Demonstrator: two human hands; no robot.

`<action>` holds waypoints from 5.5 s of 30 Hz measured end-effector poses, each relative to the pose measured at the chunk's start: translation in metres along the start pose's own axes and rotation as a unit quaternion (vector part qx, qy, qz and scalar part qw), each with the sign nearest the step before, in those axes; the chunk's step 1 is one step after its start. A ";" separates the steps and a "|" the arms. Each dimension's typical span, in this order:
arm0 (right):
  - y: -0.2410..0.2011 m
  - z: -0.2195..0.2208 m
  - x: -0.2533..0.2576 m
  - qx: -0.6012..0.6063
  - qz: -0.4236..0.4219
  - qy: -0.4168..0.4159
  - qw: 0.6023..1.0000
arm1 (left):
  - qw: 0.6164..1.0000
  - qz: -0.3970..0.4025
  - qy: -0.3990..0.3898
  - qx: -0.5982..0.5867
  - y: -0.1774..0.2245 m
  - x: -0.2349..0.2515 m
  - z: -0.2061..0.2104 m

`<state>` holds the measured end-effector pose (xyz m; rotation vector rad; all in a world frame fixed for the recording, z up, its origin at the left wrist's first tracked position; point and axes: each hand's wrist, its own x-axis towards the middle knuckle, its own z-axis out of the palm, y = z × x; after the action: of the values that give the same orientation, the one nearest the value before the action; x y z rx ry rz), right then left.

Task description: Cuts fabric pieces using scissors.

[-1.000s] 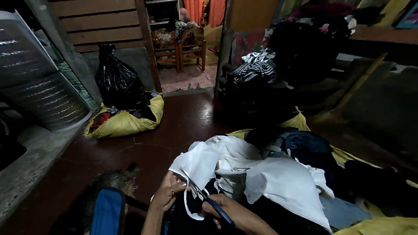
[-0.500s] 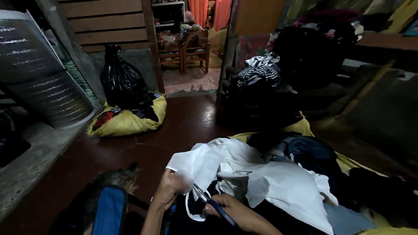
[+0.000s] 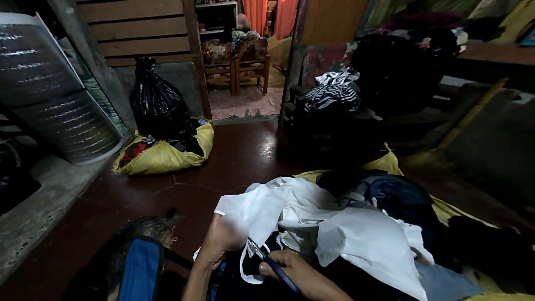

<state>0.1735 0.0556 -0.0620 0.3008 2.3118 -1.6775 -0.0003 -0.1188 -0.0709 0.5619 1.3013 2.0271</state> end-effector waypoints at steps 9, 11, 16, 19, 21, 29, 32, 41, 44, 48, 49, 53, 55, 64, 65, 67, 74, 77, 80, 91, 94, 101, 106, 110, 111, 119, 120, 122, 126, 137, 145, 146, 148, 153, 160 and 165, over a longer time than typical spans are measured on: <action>0.002 0.007 -0.002 0.051 0.018 0.000 0.999 | 1.000 -0.004 -0.007 -0.010 -0.003 0.000 -0.004; 0.002 0.007 -0.001 0.054 0.021 -0.001 0.998 | 1.000 0.000 -0.009 -0.007 -0.004 0.001 -0.005; 0.002 0.006 -0.002 0.043 0.028 -0.004 0.999 | 1.000 0.007 -0.005 0.009 -0.005 0.000 -0.001; 0.002 0.006 -0.002 0.037 0.027 -0.006 0.999 | 1.000 0.009 -0.013 0.020 -0.005 0.001 -0.001; 0.001 0.006 -0.003 0.037 0.028 -0.007 0.999 | 1.000 0.014 -0.013 0.021 -0.006 0.001 -0.001; 0.002 0.005 0.000 0.007 0.020 0.002 1.000 | 0.999 0.019 -0.045 -0.012 -0.006 0.000 -0.010; 0.005 0.006 0.002 -0.030 0.020 0.019 0.999 | 1.000 0.010 -0.016 -0.019 -0.006 0.002 -0.010; 0.002 0.006 0.001 -0.052 0.027 0.022 0.998 | 0.998 -0.015 0.036 -0.041 -0.002 0.001 -0.010; 0.002 0.006 0.002 -0.053 0.021 0.021 0.998 | 0.997 -0.004 0.070 -0.033 -0.004 0.002 -0.010; 0.002 0.007 0.004 -0.037 0.019 0.018 0.999 | 0.997 0.008 0.061 -0.047 -0.006 0.002 -0.013; 0.001 0.007 0.003 -0.029 0.021 0.013 0.999 | 0.997 0.009 0.055 -0.049 -0.006 0.002 -0.014; -0.001 0.007 0.002 0.019 0.023 -0.024 0.999 | 0.998 0.019 0.033 -0.052 -0.006 0.001 -0.019; -0.002 0.007 0.002 0.026 0.021 -0.038 0.999 | 0.998 0.030 0.016 -0.054 -0.007 0.001 -0.021; -0.012 0.001 0.002 0.086 0.031 -0.113 0.989 | 0.998 0.050 -0.029 -0.033 -0.006 -0.002 -0.025; -0.012 0.000 0.002 0.087 0.029 -0.123 0.988 | 0.998 0.049 -0.031 -0.031 -0.004 -0.003 -0.024; -0.011 -0.002 0.001 0.091 0.026 -0.138 0.986 | 0.998 0.049 -0.031 -0.035 -0.002 -0.004 -0.025; -0.018 0.002 0.001 0.133 0.023 -0.131 0.982 | 0.996 0.052 -0.050 -0.052 -0.003 -0.006 -0.022; -0.019 0.009 0.006 0.164 0.019 -0.126 0.978 | 0.996 0.054 -0.049 -0.052 -0.004 -0.006 -0.021; -0.019 0.016 0.010 0.187 0.024 -0.121 0.975 | 0.995 0.058 -0.051 -0.062 -0.006 -0.005 -0.022; -0.018 0.020 0.012 0.205 0.023 -0.108 0.973 | 0.995 0.056 -0.045 -0.065 -0.009 -0.006 -0.023; -0.016 0.021 0.013 0.197 0.013 -0.104 0.975 | 0.995 0.059 -0.047 -0.066 -0.010 -0.006 -0.024; -0.020 0.021 0.010 0.186 0.023 -0.066 0.980 | 0.995 0.067 -0.047 -0.056 -0.011 -0.006 -0.027; -0.020 0.018 0.010 0.173 0.024 -0.111 0.978 | 0.995 0.060 -0.063 -0.051 -0.007 -0.008 -0.027; -0.019 0.017 0.012 0.174 0.003 -0.119 0.978 | 0.994 0.060 -0.072 -0.052 -0.007 -0.008 -0.026; -0.019 0.017 0.012 0.173 0.000 -0.119 0.978 | 0.994 0.062 -0.073 -0.051 -0.007 -0.008 -0.027; -0.018 0.020 0.010 0.188 -0.008 -0.075 0.979 | 0.992 0.062 -0.095 -0.056 -0.007 -0.010 -0.027; -0.019 0.019 0.011 0.190 -0.008 -0.084 0.978 | 0.991 0.062 -0.109 -0.052 -0.006 -0.010 -0.028; -0.021 0.016 0.011 0.187 -0.002 -0.110 0.976 | 0.986 0.062 -0.147 -0.037 -0.005 -0.012 -0.028; -0.027 0.010 0.012 0.166 0.006 -0.131 0.977 | 0.981 0.057 -0.187 -0.012 -0.004 -0.013 -0.029; -0.028 -0.005 0.011 0.136 -0.012 -0.152 0.979 | 0.979 0.044 -0.199 0.015 -0.001 -0.017 -0.029; -0.027 -0.008 0.008 0.130 -0.008 -0.137 0.982 | 0.980 0.020 -0.191 0.045 0.006 -0.022 -0.026; -0.027 -0.008 0.007 0.125 -0.009 -0.136 0.983 | 0.980 0.017 -0.191 0.051 0.006 -0.022 -0.027; -0.026 -0.009 0.007 0.119 -0.014 -0.131 0.984 | 0.980 0.004 -0.185 0.078 0.008 -0.022 -0.028; -0.027 -0.009 0.005 0.113 -0.013 -0.119 0.986 | 0.972 -0.012 -0.174 0.158 0.012 -0.023 -0.029; -0.028 -0.002 0.002 0.064 -0.002 -0.075 0.995 | 0.974 0.149 -0.078 0.151 0.007 -0.012 -0.030; -0.028 0.003 0.002 0.067 0.001 -0.072 0.995 | 0.992 0.124 -0.002 -0.007 0.009 -0.004 -0.019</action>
<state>0.1627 0.0445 -0.0390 0.2011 2.1015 -1.7947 -0.0123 -0.1362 -0.0709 0.7527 1.2665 2.2317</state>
